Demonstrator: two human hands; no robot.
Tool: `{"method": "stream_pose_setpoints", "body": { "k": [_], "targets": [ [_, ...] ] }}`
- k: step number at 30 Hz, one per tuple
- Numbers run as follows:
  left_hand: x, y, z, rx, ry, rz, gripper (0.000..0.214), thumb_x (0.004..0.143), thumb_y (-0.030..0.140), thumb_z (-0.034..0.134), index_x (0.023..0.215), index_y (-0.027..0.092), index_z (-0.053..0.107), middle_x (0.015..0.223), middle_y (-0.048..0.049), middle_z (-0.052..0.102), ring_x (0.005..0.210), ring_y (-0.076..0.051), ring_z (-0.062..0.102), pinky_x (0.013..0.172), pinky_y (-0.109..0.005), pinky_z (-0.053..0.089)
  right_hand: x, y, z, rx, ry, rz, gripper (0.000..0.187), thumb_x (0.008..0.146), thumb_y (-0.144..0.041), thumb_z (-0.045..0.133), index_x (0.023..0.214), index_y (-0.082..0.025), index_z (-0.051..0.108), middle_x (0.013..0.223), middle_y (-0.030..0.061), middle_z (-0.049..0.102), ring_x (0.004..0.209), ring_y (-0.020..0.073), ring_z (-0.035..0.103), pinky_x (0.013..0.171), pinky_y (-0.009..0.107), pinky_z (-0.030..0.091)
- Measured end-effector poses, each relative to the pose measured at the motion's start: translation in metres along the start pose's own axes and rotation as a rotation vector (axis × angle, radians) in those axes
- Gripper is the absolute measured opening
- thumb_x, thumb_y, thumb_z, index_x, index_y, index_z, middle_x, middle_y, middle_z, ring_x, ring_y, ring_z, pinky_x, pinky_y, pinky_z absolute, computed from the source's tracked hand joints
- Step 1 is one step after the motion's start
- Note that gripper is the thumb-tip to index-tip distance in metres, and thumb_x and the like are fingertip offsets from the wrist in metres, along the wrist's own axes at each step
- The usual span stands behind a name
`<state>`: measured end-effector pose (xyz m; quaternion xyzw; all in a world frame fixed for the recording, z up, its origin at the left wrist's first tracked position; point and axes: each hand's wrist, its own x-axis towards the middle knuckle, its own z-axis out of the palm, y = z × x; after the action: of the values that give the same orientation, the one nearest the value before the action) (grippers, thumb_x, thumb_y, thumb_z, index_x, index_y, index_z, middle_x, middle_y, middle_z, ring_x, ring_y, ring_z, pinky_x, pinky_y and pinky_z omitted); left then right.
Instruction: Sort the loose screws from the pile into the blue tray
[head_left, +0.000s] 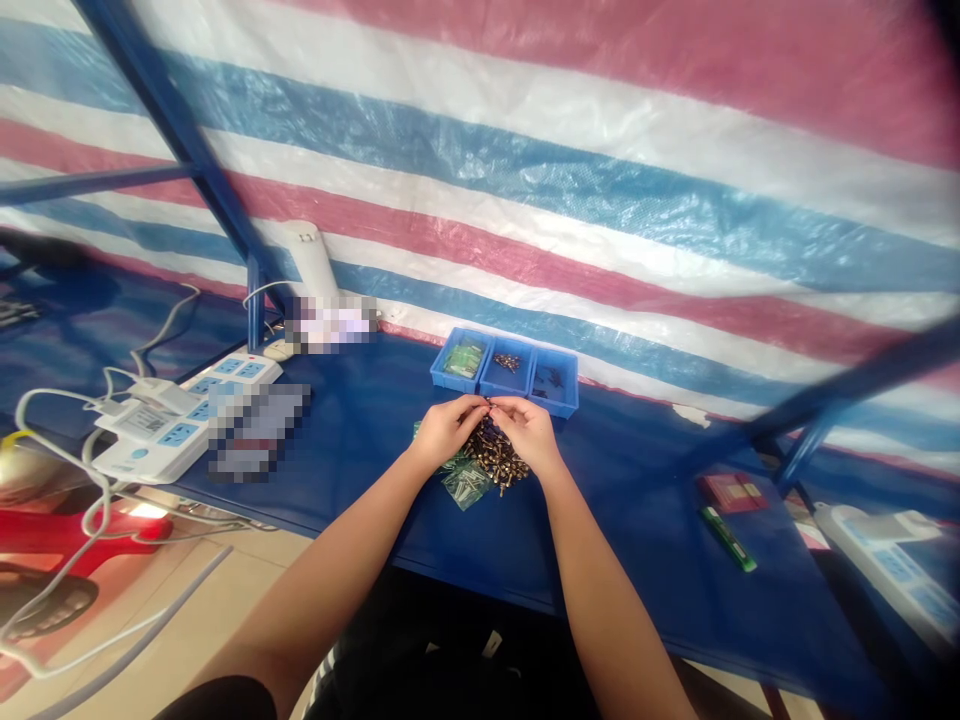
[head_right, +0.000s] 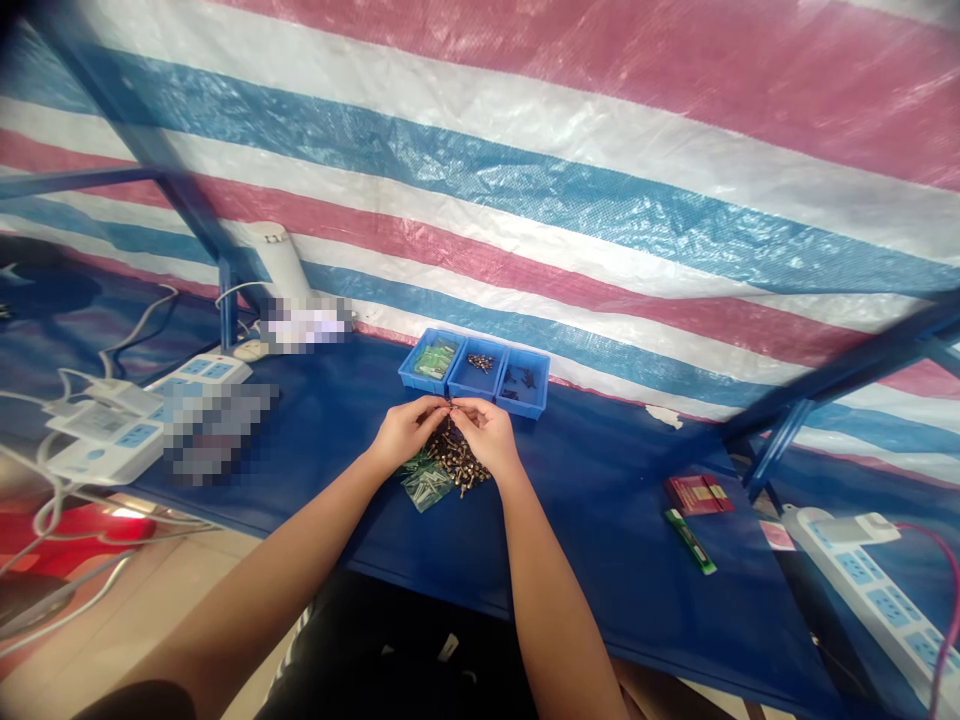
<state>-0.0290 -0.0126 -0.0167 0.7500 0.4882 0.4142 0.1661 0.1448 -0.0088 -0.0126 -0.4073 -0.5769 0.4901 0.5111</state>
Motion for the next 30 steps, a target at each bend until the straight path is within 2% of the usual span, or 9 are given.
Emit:
{"method": "stream_pose_setpoints", "body": {
  "k": [5,10,16,20,24,30],
  "targets": [
    [-0.0006,0.0019,-0.002,-0.013,-0.062,-0.029,0.03,0.096,0.043,0.045,0.103,0.022,0.066,0.081,0.0002,0.071,0.07,-0.013,0.066,0.064,-0.021,0.048,-0.0008,-0.0005,0.0007,0.015,-0.007,-0.009,0.031,0.077,-0.041,0.071,0.1,-0.02,0.072,0.093,0.0071,0.074,0.084,0.0216,0.069,0.08,0.036,0.055],
    [-0.0007,0.0005,0.0004,-0.029,-0.011,-0.002,0.033,0.093,0.044,0.052,0.115,0.023,0.062,0.069,0.0035,0.064,0.057,-0.01,0.057,0.06,-0.02,0.046,-0.0001,-0.0022,-0.001,0.011,0.014,-0.005,0.032,0.077,-0.041,0.071,0.101,-0.019,0.072,0.088,0.0066,0.073,0.079,0.0205,0.069,0.079,0.036,0.056],
    [-0.0001,-0.0003,0.0006,-0.017,-0.005,0.003,0.027,0.094,0.041,0.049,0.103,0.021,0.065,0.072,0.002,0.066,0.062,-0.011,0.06,0.061,-0.02,0.045,-0.0002,-0.0041,-0.0003,0.012,0.005,0.012,0.033,0.076,-0.042,0.072,0.099,-0.019,0.072,0.088,0.0067,0.074,0.08,0.0206,0.069,0.08,0.037,0.056],
    [-0.0001,0.001,-0.0013,-0.04,-0.048,-0.014,0.028,0.096,0.041,0.045,0.103,0.022,0.064,0.077,0.0007,0.068,0.067,-0.012,0.064,0.061,-0.02,0.047,-0.0005,-0.0032,0.0007,0.024,-0.001,0.007,0.032,0.076,-0.041,0.072,0.1,-0.02,0.072,0.091,0.007,0.074,0.081,0.0205,0.069,0.081,0.037,0.055],
    [-0.0002,0.0006,-0.001,-0.044,-0.076,-0.019,0.028,0.097,0.041,0.042,0.103,0.021,0.062,0.073,0.0012,0.067,0.063,-0.012,0.062,0.06,-0.02,0.046,-0.0003,-0.0022,0.0002,0.022,-0.007,0.0,0.033,0.077,-0.041,0.071,0.101,-0.02,0.072,0.094,0.0075,0.074,0.082,0.0205,0.069,0.082,0.037,0.055],
    [-0.001,-0.0011,0.0017,-0.025,-0.022,0.0,0.03,0.094,0.043,0.049,0.113,0.022,0.06,0.067,0.0035,0.064,0.056,-0.01,0.057,0.059,-0.02,0.045,0.0,-0.0019,-0.0013,0.017,0.008,0.008,0.033,0.077,-0.041,0.071,0.101,-0.019,0.072,0.09,0.0076,0.074,0.08,0.0208,0.069,0.08,0.037,0.056]
  ]
}}
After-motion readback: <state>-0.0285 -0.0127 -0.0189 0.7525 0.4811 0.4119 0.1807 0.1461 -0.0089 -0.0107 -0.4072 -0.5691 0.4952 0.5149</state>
